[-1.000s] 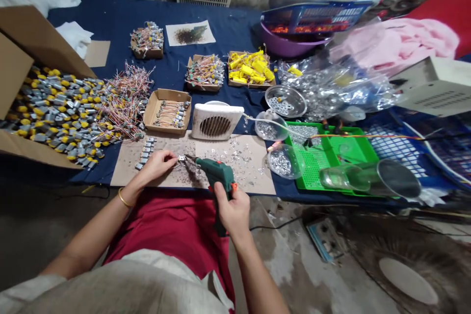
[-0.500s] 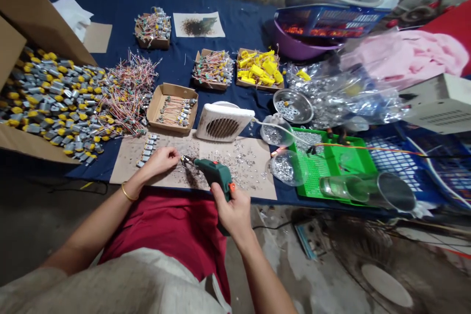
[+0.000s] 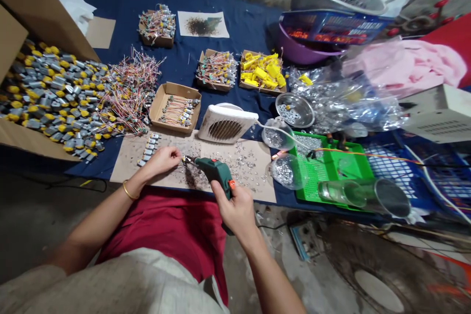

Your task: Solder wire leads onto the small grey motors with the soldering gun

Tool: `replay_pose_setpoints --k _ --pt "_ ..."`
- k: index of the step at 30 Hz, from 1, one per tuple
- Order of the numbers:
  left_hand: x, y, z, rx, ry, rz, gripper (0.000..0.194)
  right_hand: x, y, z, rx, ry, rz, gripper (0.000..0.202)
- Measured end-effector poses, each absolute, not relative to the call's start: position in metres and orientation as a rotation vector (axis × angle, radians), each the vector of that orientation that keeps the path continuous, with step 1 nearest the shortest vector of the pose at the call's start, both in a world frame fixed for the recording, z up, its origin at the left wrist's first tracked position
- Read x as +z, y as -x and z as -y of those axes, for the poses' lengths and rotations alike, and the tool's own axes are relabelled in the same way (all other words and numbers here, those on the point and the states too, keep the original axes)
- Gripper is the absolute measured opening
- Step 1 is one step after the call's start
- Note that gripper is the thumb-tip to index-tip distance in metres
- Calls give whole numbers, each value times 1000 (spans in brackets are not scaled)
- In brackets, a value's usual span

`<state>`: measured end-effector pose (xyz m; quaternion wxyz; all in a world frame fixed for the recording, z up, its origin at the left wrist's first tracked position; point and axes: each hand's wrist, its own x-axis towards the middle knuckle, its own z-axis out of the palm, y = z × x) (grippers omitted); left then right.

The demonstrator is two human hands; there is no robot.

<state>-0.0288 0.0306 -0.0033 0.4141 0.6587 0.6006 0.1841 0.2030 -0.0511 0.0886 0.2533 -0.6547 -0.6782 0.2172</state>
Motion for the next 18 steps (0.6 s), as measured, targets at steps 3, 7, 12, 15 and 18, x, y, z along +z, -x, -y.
replay_pose_setpoints --k 3,7,12,15,18 --pt "-3 29 -31 457 -1650 -1515 16 91 -202 49 595 1771 1870 56" --pt "-1 29 -31 451 -1658 -1518 16 94 -200 47 603 1770 1894 56" --pt "-2 29 -32 457 -1663 -1513 16 97 -198 46 576 1772 1924 57" --pt "-3 29 -32 460 -1664 -1508 15 97 -197 44 561 1767 1954 56" --pt "-4 30 -32 463 -1662 -1505 14 99 -194 40 539 1752 1990 55"
